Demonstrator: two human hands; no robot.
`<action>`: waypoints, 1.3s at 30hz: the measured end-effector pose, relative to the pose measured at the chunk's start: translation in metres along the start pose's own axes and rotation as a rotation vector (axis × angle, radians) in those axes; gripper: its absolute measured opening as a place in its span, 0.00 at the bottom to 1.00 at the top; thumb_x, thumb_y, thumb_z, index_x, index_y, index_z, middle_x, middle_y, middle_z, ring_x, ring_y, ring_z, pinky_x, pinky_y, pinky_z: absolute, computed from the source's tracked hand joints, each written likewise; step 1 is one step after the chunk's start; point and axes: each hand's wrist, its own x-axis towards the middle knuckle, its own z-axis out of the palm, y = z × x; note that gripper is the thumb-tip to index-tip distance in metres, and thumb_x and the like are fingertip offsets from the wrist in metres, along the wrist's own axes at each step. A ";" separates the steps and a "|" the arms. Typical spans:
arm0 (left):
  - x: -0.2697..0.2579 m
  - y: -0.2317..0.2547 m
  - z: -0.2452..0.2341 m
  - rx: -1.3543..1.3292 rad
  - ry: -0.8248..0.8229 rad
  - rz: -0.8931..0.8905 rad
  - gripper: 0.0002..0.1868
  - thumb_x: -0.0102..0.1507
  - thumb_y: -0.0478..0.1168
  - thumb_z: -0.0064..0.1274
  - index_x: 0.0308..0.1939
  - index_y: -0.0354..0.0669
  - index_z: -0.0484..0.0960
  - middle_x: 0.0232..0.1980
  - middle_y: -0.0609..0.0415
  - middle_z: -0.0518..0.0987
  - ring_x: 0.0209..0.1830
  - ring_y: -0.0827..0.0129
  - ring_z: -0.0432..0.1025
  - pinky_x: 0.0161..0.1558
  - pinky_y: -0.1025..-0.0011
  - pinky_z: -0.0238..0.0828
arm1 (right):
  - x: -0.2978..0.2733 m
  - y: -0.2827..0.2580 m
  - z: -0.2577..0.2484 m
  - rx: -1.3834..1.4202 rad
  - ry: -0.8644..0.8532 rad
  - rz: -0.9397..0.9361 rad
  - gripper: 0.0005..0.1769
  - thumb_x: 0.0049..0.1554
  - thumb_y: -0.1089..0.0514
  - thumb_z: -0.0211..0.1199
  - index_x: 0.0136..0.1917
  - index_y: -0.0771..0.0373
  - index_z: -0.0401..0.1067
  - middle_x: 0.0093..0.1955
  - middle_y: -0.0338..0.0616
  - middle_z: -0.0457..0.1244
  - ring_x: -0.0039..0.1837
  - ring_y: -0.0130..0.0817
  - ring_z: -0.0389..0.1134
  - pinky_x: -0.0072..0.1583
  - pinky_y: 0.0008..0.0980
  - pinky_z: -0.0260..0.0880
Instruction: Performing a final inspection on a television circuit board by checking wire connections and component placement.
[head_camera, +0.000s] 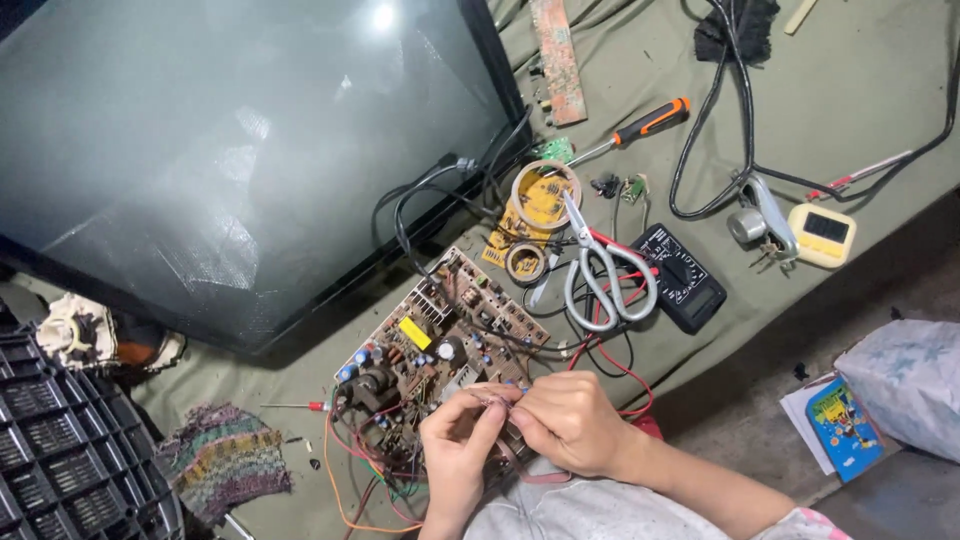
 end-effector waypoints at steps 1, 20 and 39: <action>0.002 -0.003 0.002 0.006 -0.003 -0.001 0.04 0.63 0.33 0.57 0.34 0.36 0.83 0.41 0.40 0.88 0.46 0.56 0.82 0.53 0.63 0.79 | 0.000 0.002 -0.001 0.003 0.005 0.001 0.23 0.67 0.58 0.48 0.30 0.63 0.62 0.27 0.43 0.54 0.28 0.43 0.55 0.33 0.39 0.54; 0.018 -0.031 -0.004 -0.020 0.033 -0.143 0.12 0.61 0.35 0.60 0.46 0.30 0.87 0.43 0.43 0.88 0.45 0.58 0.81 0.53 0.63 0.80 | 0.003 0.017 -0.010 -0.186 0.083 -0.053 0.09 0.63 0.61 0.62 0.40 0.66 0.72 0.30 0.41 0.60 0.30 0.36 0.59 0.34 0.34 0.59; 0.026 0.001 0.019 0.153 0.046 -0.076 0.28 0.56 0.26 0.59 0.62 0.27 0.78 0.34 0.46 0.88 0.39 0.62 0.82 0.57 0.64 0.80 | -0.006 0.010 -0.023 0.505 0.054 0.468 0.04 0.59 0.64 0.65 0.40 0.62 0.74 0.30 0.34 0.68 0.29 0.18 0.63 0.31 0.21 0.62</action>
